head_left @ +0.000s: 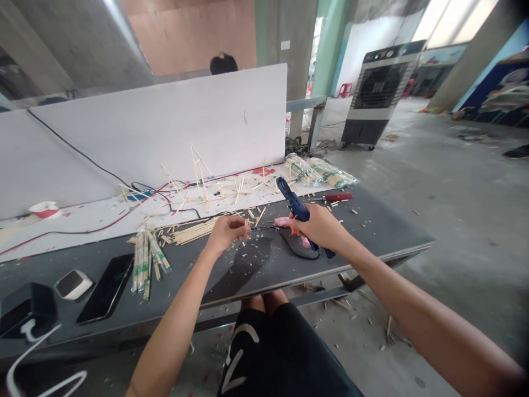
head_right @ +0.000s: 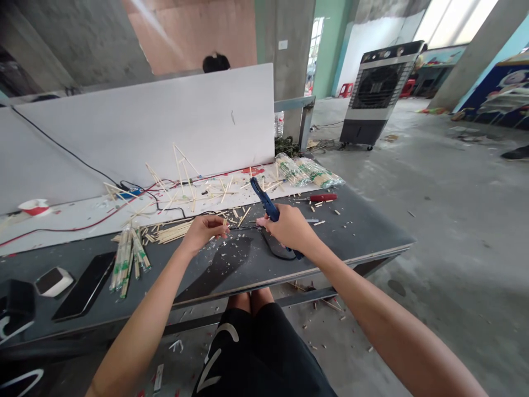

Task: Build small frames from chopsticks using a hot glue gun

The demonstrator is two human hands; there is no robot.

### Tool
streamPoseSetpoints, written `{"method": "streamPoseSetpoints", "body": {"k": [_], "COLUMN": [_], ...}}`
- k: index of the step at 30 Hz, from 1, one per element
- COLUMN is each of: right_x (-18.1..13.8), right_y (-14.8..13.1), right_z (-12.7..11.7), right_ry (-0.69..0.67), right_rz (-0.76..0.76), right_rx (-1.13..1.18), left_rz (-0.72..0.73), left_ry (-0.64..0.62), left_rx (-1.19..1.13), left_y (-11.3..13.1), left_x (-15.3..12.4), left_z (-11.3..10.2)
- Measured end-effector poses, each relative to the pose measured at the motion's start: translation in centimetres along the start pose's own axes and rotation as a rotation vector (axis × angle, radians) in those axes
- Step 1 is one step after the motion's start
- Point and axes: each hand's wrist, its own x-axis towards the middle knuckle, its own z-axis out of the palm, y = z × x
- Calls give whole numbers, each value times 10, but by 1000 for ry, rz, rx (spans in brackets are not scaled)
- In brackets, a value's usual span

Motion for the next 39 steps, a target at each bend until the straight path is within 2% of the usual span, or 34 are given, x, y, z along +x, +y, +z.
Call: {"method": "streamPoseSetpoints", "body": {"k": [3, 6, 10, 15, 21, 26, 28, 30, 31, 35, 39], "right_x": [3, 3, 2, -1, -4, 4, 11, 19, 22, 32, 34], "right_y": [2, 5, 17, 30, 27, 20, 14, 7, 4, -10, -15], "right_z": [2, 6, 10, 3, -5, 2, 13, 28, 37, 77, 99], "right_ry": [59, 68, 61, 25, -8, -18, -31, -40, -43, -69, -8], "right_rz": [-33, -54, -46, 0, 60, 74, 74, 72, 67, 6, -47], "right_rx": [-49, -61, -53, 7, 218, 388, 453, 496, 514, 616, 610], "left_rz": [14, 60, 3, -81, -89, -53, -14, 38, 47, 35, -20], "left_ry": [122, 66, 91, 72, 5, -71, -91, -94, -106, -100, -3], "left_rx": [400, 786, 885, 923, 871, 729, 613, 285, 194, 100, 27], "left_y": [5, 8, 4, -4, -5, 8, 15, 22, 25, 26, 7], "left_x": [24, 53, 80, 93, 94, 76, 58, 36, 24, -11, -25], "left_z": [7, 23, 44, 52, 43, 11, -2, -9, -10, -3, 2]}}
